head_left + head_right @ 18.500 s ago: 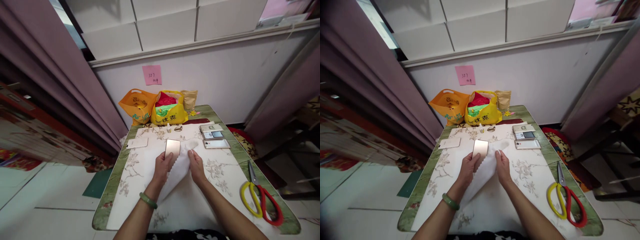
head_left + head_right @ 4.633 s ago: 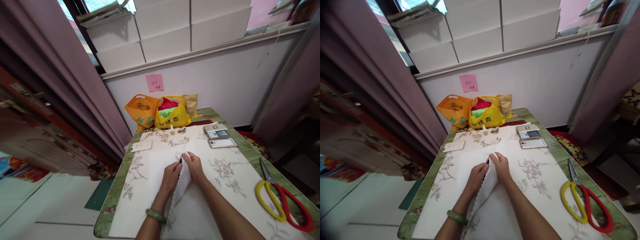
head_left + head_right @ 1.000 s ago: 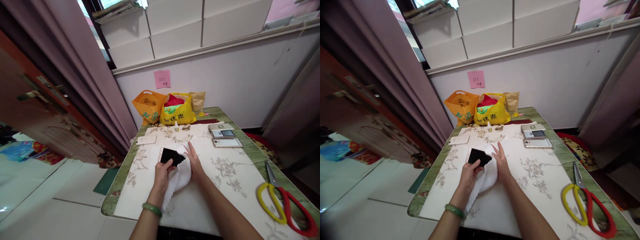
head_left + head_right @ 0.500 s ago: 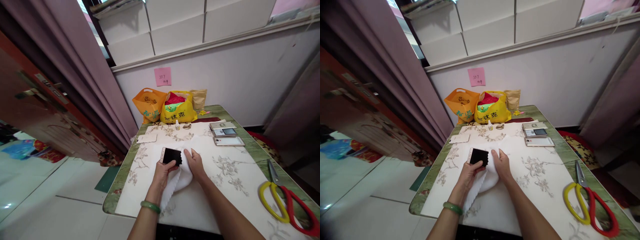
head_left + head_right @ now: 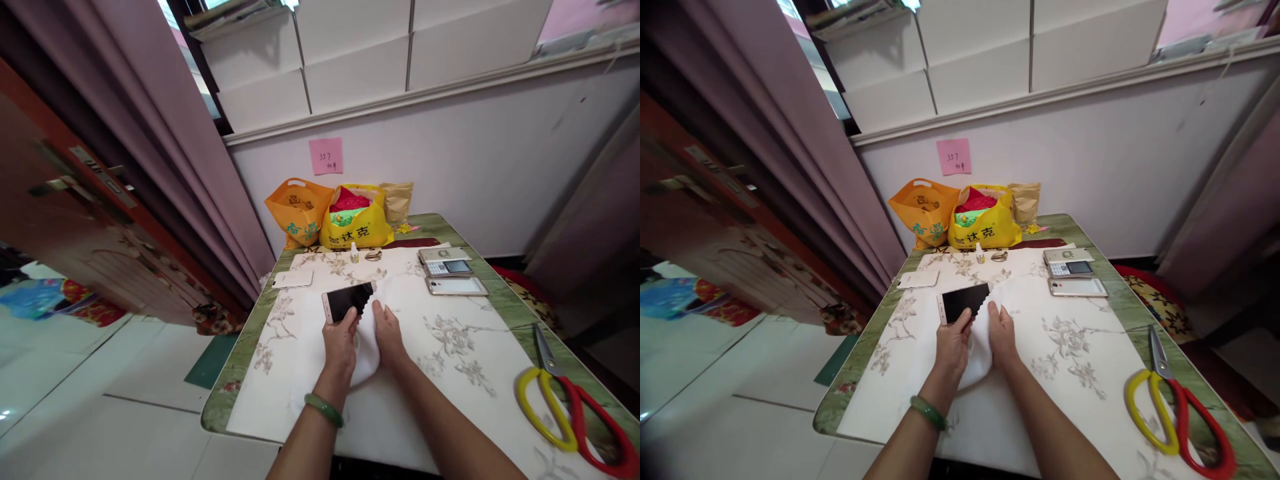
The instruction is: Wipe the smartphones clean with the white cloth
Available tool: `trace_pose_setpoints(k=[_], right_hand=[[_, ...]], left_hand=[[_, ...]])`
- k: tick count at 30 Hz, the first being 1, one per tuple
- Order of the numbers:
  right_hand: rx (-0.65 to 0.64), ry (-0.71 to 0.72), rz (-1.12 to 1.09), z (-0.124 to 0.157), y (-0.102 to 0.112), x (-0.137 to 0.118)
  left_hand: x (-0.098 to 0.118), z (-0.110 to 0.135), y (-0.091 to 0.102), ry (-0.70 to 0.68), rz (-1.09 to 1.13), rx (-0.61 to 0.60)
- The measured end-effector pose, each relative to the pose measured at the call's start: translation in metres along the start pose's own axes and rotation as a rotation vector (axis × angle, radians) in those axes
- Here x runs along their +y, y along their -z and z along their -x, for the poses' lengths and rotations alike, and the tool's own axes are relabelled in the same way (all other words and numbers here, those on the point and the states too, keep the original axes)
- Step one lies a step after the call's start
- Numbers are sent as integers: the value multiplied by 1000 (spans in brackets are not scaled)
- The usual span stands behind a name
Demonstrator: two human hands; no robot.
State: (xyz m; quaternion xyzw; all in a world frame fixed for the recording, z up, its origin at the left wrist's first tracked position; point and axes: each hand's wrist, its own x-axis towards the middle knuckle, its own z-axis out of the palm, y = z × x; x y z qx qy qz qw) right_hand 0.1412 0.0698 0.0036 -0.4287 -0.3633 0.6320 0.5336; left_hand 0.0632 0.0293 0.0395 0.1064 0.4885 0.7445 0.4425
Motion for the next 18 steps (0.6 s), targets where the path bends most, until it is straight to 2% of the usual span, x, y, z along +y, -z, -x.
trace_pose_setpoints(k=[3,5,6,7,9,11,13,15,18], right_hand=[[47,-102,-210,-8,4,-3],[76,-88,-280,-13,7,-5],[81,-66,-282,-15,8,-6],[78,-46,-268,-15,9,-7],[52,-5,-219,-15,10,-8],[12,28,-173,-13,10,-9],[-23,43,-137,-11,8,-10],[-32,42,-128,-9,7,-10],[-58,30,-152,-7,4,-9]], left_hand=[[6,4,9,81,-96,-255],[19,3,16,181,-178,-421],[27,0,18,213,-234,-457],[35,-3,18,208,-309,-460],[49,-12,15,109,-495,-448],[55,-20,8,22,-659,-497],[53,-24,1,-39,-779,-581],[45,-26,-5,-108,-851,-614],[31,-26,-8,-245,-836,-523]])
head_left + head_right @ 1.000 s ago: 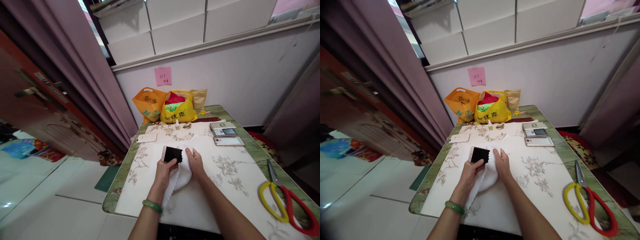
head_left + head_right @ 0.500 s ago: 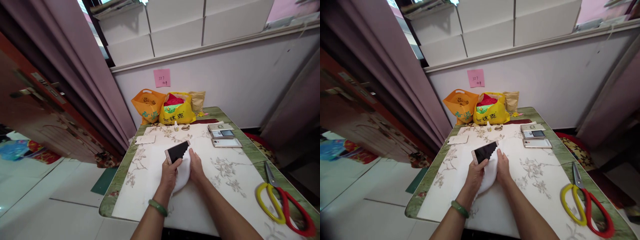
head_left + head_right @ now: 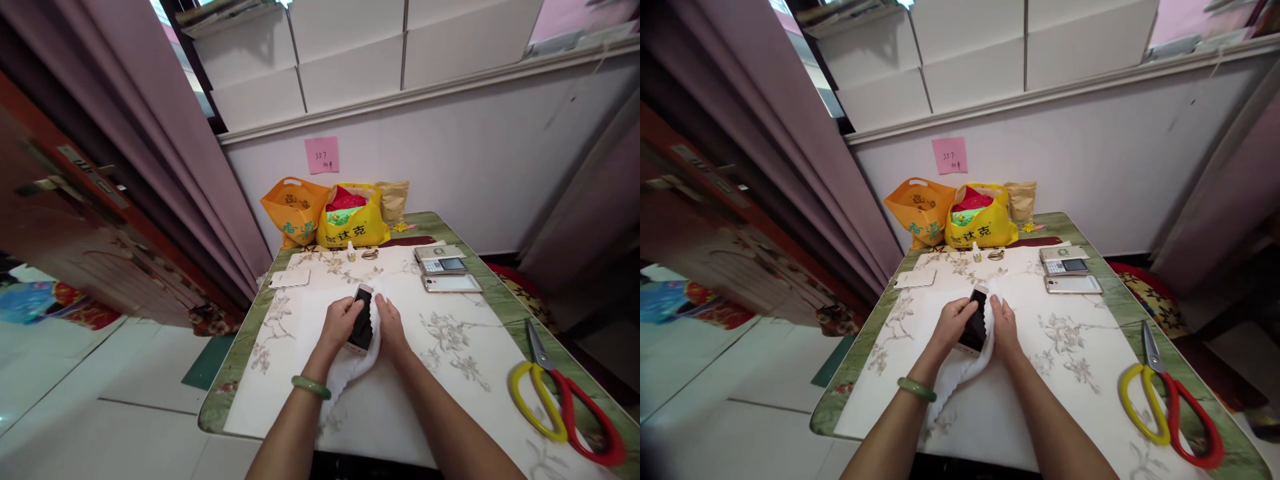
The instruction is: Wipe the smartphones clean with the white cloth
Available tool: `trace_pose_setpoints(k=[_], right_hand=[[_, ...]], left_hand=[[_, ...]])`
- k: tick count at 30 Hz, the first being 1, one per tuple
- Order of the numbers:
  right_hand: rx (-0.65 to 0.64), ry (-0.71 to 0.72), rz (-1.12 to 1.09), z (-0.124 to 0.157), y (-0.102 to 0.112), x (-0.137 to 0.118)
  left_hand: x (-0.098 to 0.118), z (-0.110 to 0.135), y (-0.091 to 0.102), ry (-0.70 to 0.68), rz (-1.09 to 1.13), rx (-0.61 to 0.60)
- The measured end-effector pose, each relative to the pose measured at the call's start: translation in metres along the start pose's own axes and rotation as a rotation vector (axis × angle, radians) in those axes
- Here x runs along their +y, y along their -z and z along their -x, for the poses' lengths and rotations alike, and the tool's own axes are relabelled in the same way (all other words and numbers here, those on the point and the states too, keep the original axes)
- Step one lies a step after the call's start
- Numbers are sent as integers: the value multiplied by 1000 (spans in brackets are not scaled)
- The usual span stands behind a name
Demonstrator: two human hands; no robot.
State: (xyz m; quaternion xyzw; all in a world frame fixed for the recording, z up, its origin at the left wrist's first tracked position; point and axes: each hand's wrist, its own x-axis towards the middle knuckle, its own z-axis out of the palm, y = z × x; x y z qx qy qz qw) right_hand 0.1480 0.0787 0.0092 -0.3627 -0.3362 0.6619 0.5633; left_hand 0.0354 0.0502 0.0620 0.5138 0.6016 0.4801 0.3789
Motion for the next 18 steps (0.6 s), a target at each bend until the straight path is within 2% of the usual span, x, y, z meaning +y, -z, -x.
trace_pose_setpoints(k=[7,11,14,18], right_hand=[[-205,63,162,12,-9,3],[-271,81,268,18,-9,1],[-168,114,286,18,-5,0],[165,129,137,14,0,-1]], left_hand=[[-13,-14,-8,-36,104,357],[-21,-23,-3,35,343,559],[-31,-23,12,160,308,654],[-48,-13,42,272,3,661]])
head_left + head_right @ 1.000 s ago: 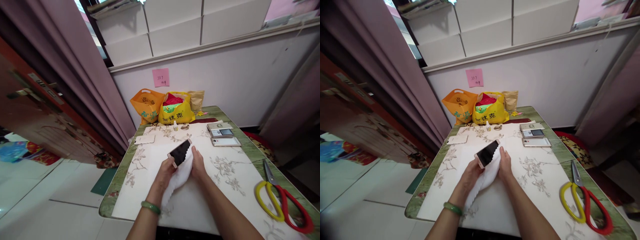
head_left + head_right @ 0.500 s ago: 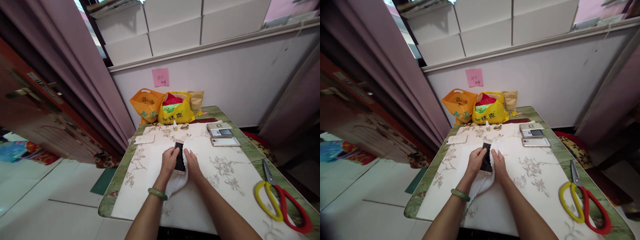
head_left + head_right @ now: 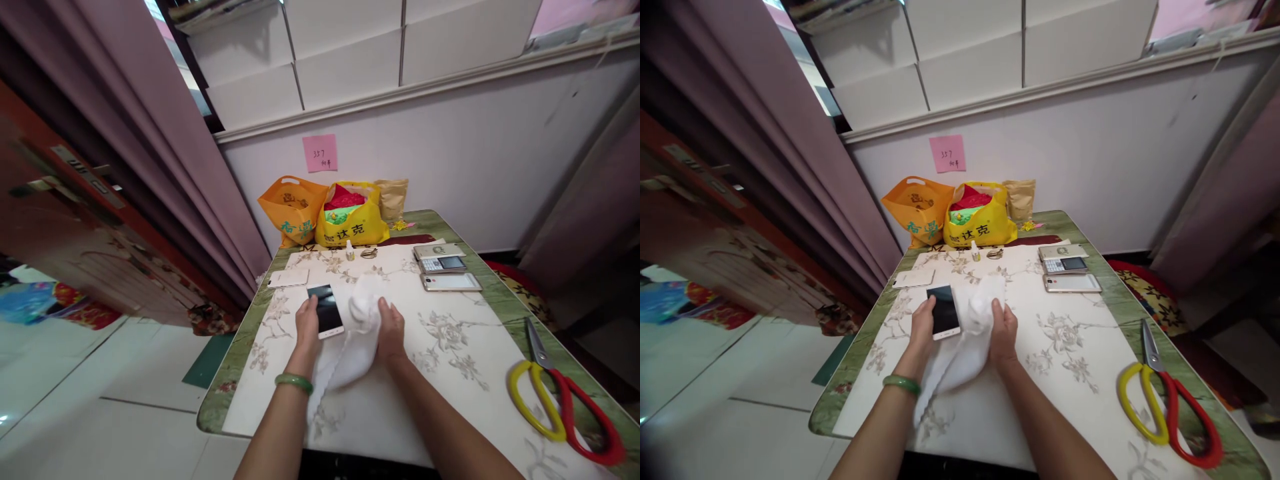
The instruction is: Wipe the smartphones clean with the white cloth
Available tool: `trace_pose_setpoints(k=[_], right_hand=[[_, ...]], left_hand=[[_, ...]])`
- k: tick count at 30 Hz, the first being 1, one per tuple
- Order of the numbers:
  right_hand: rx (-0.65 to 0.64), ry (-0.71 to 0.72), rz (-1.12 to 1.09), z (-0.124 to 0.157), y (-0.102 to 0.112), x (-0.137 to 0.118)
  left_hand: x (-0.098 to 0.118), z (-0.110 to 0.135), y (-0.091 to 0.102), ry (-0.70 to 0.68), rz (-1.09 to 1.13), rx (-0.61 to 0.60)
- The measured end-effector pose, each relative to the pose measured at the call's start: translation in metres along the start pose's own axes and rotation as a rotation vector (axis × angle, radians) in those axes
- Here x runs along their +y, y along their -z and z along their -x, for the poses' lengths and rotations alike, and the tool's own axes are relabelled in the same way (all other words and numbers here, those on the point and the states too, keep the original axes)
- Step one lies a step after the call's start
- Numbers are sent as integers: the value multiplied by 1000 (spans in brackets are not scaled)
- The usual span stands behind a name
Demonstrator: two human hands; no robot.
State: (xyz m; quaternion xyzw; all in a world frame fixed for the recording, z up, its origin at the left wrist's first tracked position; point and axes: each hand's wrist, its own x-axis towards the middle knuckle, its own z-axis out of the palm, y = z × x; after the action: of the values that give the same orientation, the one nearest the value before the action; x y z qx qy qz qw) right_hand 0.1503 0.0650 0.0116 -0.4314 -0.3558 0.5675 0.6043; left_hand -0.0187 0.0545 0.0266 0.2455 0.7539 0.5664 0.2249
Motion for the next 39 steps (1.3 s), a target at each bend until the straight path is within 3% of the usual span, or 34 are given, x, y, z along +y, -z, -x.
trace_pose_setpoints(k=[2,4,11,14,18,21,22,24,27,30,32,34,37,39], right_hand=[[124,-10,-40,-2,1,0],[165,-19,-50,-3,3,0],[191,-68,-212,-25,15,13],[190,-91,-277,-41,20,23],[202,-123,-334,-57,24,32],[213,-144,-367,-62,24,35],[212,-148,-377,-62,24,35],[204,-150,-397,-62,25,34],[179,-150,-429,-60,26,29],[126,-250,-482,-56,28,21],[71,-347,-496,-54,30,16],[32,-386,-483,-52,30,13],[0,-381,-475,-48,29,13],[-38,-402,-488,-45,27,14]], left_hand=[[-7,-5,11,-3,-100,53],[-12,-8,16,1,-195,80],[-22,-18,19,-28,-288,-68],[-24,-21,37,-54,-300,31],[-25,-16,64,-45,-329,256],[-19,-2,67,-89,-314,338],[-15,4,65,-108,-258,283],[-6,20,58,-70,-30,24],[9,48,50,268,357,-494],[20,72,49,516,387,-919],[25,79,44,541,381,-1041],[26,77,31,496,446,-962],[20,64,4,331,555,-619],[12,55,-12,231,495,-503]])
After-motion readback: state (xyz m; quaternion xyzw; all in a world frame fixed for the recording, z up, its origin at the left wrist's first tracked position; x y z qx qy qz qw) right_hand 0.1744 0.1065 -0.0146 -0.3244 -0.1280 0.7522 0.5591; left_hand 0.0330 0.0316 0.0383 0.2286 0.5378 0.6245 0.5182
